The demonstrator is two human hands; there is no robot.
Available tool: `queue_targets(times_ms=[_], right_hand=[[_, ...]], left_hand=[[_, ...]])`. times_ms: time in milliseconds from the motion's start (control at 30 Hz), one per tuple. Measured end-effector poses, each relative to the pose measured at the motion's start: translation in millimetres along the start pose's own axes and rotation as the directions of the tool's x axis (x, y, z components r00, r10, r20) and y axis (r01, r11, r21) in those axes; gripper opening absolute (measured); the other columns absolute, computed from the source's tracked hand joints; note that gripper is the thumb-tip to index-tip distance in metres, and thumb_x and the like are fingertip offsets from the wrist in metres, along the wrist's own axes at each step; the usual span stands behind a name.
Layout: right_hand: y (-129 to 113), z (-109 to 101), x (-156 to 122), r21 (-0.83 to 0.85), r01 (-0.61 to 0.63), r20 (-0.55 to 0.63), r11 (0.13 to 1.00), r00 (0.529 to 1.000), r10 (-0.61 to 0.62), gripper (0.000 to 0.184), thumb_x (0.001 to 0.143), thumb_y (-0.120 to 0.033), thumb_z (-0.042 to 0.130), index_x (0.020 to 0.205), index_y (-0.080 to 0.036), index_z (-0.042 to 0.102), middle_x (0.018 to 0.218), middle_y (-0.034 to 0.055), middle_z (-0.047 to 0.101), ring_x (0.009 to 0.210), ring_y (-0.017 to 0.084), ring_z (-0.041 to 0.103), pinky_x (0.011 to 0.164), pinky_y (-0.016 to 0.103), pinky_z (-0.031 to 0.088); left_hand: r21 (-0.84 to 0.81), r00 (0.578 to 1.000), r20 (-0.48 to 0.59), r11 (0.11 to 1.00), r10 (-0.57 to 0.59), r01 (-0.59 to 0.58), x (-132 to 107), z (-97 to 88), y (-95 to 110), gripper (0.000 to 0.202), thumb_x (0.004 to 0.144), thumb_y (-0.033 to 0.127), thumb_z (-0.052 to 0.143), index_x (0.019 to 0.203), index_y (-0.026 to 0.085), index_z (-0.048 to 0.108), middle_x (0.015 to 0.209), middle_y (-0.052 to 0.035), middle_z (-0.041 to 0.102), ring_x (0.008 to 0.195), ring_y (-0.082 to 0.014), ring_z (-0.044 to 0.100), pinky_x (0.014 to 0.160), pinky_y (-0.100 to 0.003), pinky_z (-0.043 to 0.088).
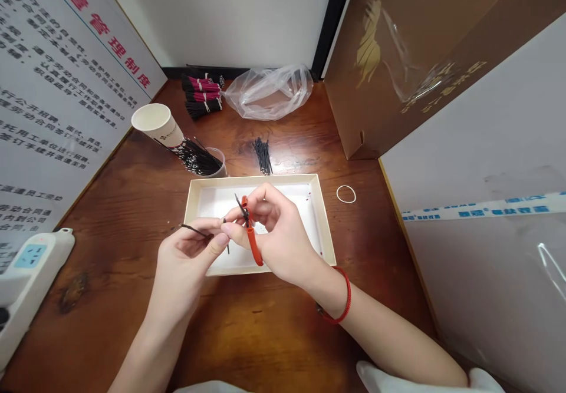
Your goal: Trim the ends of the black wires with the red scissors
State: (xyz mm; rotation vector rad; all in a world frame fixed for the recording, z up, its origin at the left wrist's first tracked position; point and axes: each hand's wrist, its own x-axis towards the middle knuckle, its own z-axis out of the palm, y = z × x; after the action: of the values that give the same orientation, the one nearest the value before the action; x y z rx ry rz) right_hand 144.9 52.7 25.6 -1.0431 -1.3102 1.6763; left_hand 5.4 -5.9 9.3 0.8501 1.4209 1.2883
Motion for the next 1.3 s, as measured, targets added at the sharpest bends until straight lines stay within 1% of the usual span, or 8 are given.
queue_targets(times_ms=[100, 233, 333, 433, 500, 633, 767, 1300], right_hand=[[1, -4, -3, -0.034, -0.016, -0.002, 0.999, 1.000, 0.016, 0.042, 0.070, -0.034, 0.085, 0.075, -0.021, 0.044, 0.078, -0.0011, 0.068, 0.069, 0.011, 0.061, 0.068, 0.027, 0.054], [3, -22, -16, -0.197, -0.001, -0.070, 0.980, 0.997, -0.013, 0.033, 0.074, -0.039, 0.080, 0.089, -0.024, 0.055, 0.089, 0.0026, 0.064, 0.074, 0.012, 0.058, 0.067, 0.027, 0.054], [8, -33, -28, -0.366, 0.042, -0.074, 0.930, 0.995, -0.074, 0.028, 0.076, -0.034, 0.077, 0.095, -0.025, 0.059, 0.084, 0.0020, 0.062, 0.074, 0.013, 0.057, 0.068, 0.026, 0.054], [12, -37, -36, -0.527, 0.091, -0.037, 0.845, 0.991, -0.130, 0.022, 0.076, -0.024, 0.076, 0.090, -0.022, 0.059, 0.079, -0.0011, 0.063, 0.064, 0.009, 0.053, 0.065, 0.023, 0.052], [13, -36, -39, -0.589, 0.133, -0.014, 0.797, 0.985, -0.174, 0.015, 0.078, -0.019, 0.073, 0.085, -0.020, 0.060, 0.075, -0.0034, 0.064, 0.060, 0.006, 0.052, 0.061, 0.019, 0.050], [12, -31, -40, -0.610, 0.187, -0.004, 0.770, 0.971, -0.239, 0.011, 0.078, -0.011, 0.070, 0.079, -0.018, 0.061, 0.067, -0.0061, 0.064, 0.058, 0.002, 0.054, 0.055, 0.011, 0.046], [13, -28, -41, -0.633, 0.189, -0.032, 0.751, 0.963, -0.269, 0.011, 0.077, -0.010, 0.071, 0.080, -0.017, 0.063, 0.066, -0.0061, 0.063, 0.057, 0.002, 0.055, 0.054, 0.010, 0.046], [15, -29, -40, -0.627, 0.169, -0.040, 0.761, 0.968, -0.247, 0.012, 0.074, -0.007, 0.071, 0.077, -0.017, 0.065, 0.066, -0.0073, 0.065, 0.055, 0.001, 0.054, 0.053, 0.008, 0.046]], left_hand=[[0.048, 0.999, -0.034, 0.999, 0.020, -0.019, -1, -0.2, 1, 0.005, 0.075, 0.025, 0.081, 0.079, 0.022, 0.080, 0.074, -0.0012, 0.074, 0.071, -0.0154, 0.063, 0.067, -0.026, 0.049], [0.187, 0.981, -0.126, 0.974, 0.150, -0.125, -2, 0.2, 1, 0.007, 0.076, 0.019, 0.079, 0.077, 0.026, 0.081, 0.074, 0.0003, 0.074, 0.073, -0.0156, 0.062, 0.067, -0.027, 0.045], [0.281, 0.956, -0.142, 0.937, 0.255, -0.208, 0, -0.9, -2, 0.011, 0.078, 0.016, 0.077, 0.078, 0.026, 0.080, 0.074, 0.0014, 0.075, 0.072, -0.0144, 0.061, 0.064, -0.027, 0.044], [0.370, 0.927, -0.122, 0.883, 0.354, -0.289, 2, -2.8, -5, 0.014, 0.079, 0.013, 0.076, 0.080, 0.027, 0.080, 0.073, 0.0021, 0.075, 0.071, -0.0135, 0.060, 0.062, -0.026, 0.045], [0.416, 0.910, -0.110, 0.850, 0.401, -0.324, 3, -3.5, -6, 0.016, 0.079, 0.011, 0.076, 0.081, 0.027, 0.080, 0.072, 0.0026, 0.074, 0.070, -0.0130, 0.060, 0.062, -0.025, 0.046], [0.447, 0.907, -0.089, 0.830, 0.411, -0.333, 4, -3.2, -8, 0.019, 0.079, 0.010, 0.076, 0.083, 0.028, 0.080, 0.073, 0.0037, 0.075, 0.069, -0.0121, 0.059, 0.063, -0.025, 0.047], [0.459, 0.905, -0.058, 0.816, 0.422, -0.351, 4, -3.2, -10, 0.022, 0.079, 0.009, 0.077, 0.085, 0.030, 0.081, 0.075, 0.0052, 0.076, 0.071, -0.0114, 0.059, 0.064, -0.023, 0.047], [0.474, 0.903, -0.045, 0.805, 0.426, -0.357, 5, -4.6, -11, 0.024, 0.078, 0.009, 0.078, 0.085, 0.032, 0.081, 0.074, 0.0058, 0.076, 0.071, -0.0125, 0.057, 0.064, -0.024, 0.047]])
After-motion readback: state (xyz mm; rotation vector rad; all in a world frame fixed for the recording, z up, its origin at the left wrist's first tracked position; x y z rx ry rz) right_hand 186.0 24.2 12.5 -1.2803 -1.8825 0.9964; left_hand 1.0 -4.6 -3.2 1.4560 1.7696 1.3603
